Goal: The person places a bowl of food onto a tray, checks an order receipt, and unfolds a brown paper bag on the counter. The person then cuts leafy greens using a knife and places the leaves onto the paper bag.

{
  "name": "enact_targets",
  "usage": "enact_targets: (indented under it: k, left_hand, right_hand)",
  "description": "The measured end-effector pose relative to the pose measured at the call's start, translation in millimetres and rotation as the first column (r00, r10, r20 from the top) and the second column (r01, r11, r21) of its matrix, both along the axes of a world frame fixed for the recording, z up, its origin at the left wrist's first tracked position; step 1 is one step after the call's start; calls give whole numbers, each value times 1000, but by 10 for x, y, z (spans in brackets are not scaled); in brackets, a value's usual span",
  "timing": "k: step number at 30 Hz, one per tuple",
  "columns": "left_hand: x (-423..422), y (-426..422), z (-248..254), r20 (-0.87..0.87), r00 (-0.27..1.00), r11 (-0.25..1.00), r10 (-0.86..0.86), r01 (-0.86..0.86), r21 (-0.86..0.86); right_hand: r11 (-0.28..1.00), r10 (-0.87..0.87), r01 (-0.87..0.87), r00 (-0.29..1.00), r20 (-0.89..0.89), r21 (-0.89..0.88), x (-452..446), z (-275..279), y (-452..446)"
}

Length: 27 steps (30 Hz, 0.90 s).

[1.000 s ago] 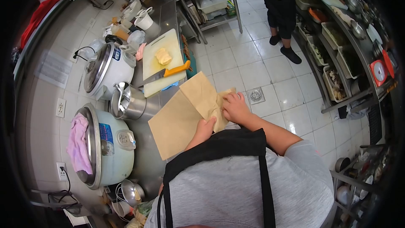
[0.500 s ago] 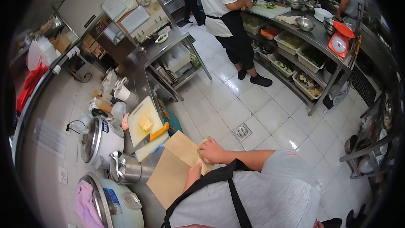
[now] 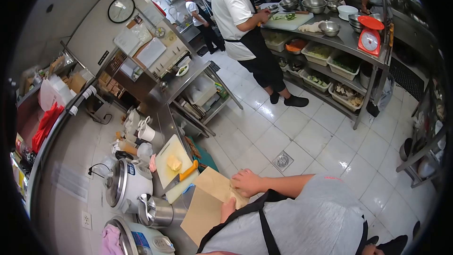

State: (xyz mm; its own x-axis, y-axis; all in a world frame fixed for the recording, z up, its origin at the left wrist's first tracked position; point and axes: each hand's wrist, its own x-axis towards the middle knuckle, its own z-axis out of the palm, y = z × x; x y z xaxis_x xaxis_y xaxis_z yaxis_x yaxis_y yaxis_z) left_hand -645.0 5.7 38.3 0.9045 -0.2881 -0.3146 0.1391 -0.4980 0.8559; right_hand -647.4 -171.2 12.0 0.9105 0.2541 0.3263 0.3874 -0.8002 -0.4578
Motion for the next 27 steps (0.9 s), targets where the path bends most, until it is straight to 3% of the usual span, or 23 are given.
enact_targets:
  k: [2,5,8,11,13,14,15,16,17,20,23,27]
  left_hand:
    - [-34,-5,-42,-20,999,984,47,-49,-171]
    - [-23,43,-20,-103,994,995,-28,18,-101]
    - [-29,38,-97,-82,992,973,-96,76,-216]
    - [5,53,-87,-33,983,983,-182,182,-3]
    - [44,94,-166,15,954,952,-301,299,61]
    - [-16,56,-90,50,968,968,-246,248,-27]
    - [-17,57,-96,40,968,969,-246,247,-6]
    - [-14,66,-105,47,961,962,-273,273,21]
    - [-28,77,-115,61,961,961,-269,272,-58]
    - [-12,103,-255,92,964,942,-250,264,-209]
    - [-10,93,-315,134,965,917,-227,258,-305]
    - [3,92,-349,50,978,922,-202,207,-326]
  right_hand:
    - [999,0,-4,995,-98,-39,-33,-89,25]
    - [981,-55,84,985,-162,177,3,-183,58]
    - [952,-105,139,985,-136,274,61,-166,22]
    - [925,118,87,860,-497,370,318,-189,-35]
    - [774,235,101,871,-432,625,336,-363,-31]
    - [699,264,207,815,-516,684,265,-188,-41]
    - [619,296,326,745,-597,714,212,-11,-76]
    - [510,448,404,629,-636,759,285,-127,-120]
    - [401,586,499,505,-634,768,348,-253,-154]
    - [92,784,696,391,-482,713,253,136,-177]
    - [34,803,706,402,-440,708,272,106,-121]
    - [-9,763,730,447,-467,683,234,134,-100]
